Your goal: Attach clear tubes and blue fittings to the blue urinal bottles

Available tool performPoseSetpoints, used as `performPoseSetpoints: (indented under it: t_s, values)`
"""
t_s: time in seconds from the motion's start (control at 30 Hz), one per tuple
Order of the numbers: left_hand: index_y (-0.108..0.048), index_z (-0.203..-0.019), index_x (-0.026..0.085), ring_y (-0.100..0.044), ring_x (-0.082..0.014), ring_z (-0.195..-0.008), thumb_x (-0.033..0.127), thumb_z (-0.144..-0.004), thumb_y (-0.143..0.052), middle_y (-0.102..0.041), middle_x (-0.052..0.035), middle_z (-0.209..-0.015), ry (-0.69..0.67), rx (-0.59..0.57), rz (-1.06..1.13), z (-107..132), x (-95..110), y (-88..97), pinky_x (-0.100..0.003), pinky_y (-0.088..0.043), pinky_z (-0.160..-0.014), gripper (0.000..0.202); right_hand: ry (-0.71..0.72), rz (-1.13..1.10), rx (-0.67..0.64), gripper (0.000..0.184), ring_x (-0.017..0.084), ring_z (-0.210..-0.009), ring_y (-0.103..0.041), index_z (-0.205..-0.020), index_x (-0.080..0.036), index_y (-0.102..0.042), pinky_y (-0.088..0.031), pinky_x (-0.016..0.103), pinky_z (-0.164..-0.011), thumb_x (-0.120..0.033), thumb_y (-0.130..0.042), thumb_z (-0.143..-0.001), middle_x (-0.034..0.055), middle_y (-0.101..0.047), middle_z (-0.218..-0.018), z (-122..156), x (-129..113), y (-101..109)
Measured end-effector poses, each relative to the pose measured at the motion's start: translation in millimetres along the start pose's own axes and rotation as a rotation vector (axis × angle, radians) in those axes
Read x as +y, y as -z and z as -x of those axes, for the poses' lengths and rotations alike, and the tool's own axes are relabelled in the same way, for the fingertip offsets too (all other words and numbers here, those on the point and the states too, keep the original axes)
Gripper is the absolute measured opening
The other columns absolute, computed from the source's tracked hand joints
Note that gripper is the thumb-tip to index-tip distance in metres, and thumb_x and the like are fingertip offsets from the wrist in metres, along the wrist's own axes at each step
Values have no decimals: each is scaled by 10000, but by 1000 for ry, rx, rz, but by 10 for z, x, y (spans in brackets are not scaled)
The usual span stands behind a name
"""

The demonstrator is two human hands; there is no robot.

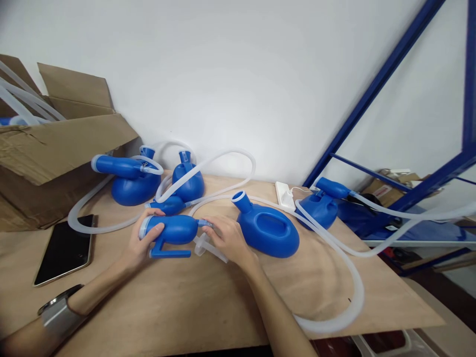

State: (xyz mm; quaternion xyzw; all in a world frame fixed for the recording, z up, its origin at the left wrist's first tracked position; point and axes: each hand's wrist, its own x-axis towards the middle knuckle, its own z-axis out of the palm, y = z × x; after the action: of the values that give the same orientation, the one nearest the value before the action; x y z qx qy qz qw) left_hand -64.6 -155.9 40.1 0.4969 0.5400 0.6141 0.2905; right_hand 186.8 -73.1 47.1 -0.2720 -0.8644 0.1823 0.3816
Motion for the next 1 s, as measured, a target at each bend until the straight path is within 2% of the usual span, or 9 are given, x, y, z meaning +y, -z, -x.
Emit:
performPoseSetpoints:
  t_s: [0.1,0.2,0.3,0.4,0.5,0.67,0.83,0.93,1.0]
  values:
    - [-615,-987,241,-539,-158,-709,554,-773,-752,-562,3,-878,117,39,172,-96,-87,0,-249,-472,-603,403,-112,-108,14,360,270,-1236,-680,-1301,-245,-712,-536,454,-1077,-442,-534,-1059,92,-734,-1322,-48,-15,33]
    - [-611,-982,226,-493,-117,-644,555,-768,-779,-512,31,-809,192,67,277,-162,-154,19,-204,-426,-548,426,-243,-247,49,424,278,-1222,-686,-1220,-218,-754,-528,459,-1084,-516,-498,-1059,110,-748,-1284,-62,51,32]
    - [-624,-986,224,-494,-106,-620,548,-752,-795,-519,42,-791,210,65,308,-179,-171,32,-194,-421,-534,435,-367,-403,51,474,284,-1117,-735,-1155,-207,-772,-588,429,-981,-600,-551,-1009,111,-782,-1188,-56,145,-6]
    - [-631,-1001,233,-513,-114,-623,541,-753,-786,-535,39,-809,193,47,283,-158,-157,36,-206,-448,-535,425,-489,-565,14,504,266,-1004,-774,-1230,-209,-738,-630,373,-840,-620,-589,-981,104,-802,-1107,-52,188,-42]
    - [-637,-1017,243,-532,-122,-621,533,-743,-783,-567,23,-855,165,26,223,-125,-138,42,-220,-472,-528,424,-565,-682,-43,511,263,-971,-787,-1250,-196,-734,-632,368,-818,-609,-591,-985,111,-814,-1034,-60,179,-39]
    - [-640,-1019,240,-548,-135,-611,542,-727,-777,-606,-6,-886,147,60,180,-95,-116,40,-235,-493,-522,442,-553,-721,-122,473,263,-1028,-771,-1179,-198,-768,-629,388,-883,-596,-643,-957,116,-807,-1065,-66,143,28]
    - [-608,-1057,255,-527,-117,-628,548,-765,-779,-536,20,-878,212,13,304,-97,-122,35,-219,-502,-521,448,-445,-496,-87,450,299,-1152,-722,-1174,-226,-771,-592,453,-1007,-509,-825,-828,92,-769,-1228,-57,80,92]
    - [-612,-1067,255,-519,-108,-650,542,-790,-777,-512,23,-898,203,7,302,-90,-140,43,-197,-487,-523,432,-412,-465,-76,364,294,-1084,-742,-1111,-206,-787,-601,455,-984,-474,-791,-865,85,-793,-1147,-67,48,99]
    - [-622,-1057,251,-514,-104,-653,532,-799,-774,-506,26,-892,188,10,290,-85,-157,48,-185,-474,-525,410,-391,-426,-77,360,289,-1050,-750,-1141,-201,-779,-605,456,-967,-460,-759,-892,87,-798,-1110,-70,38,86]
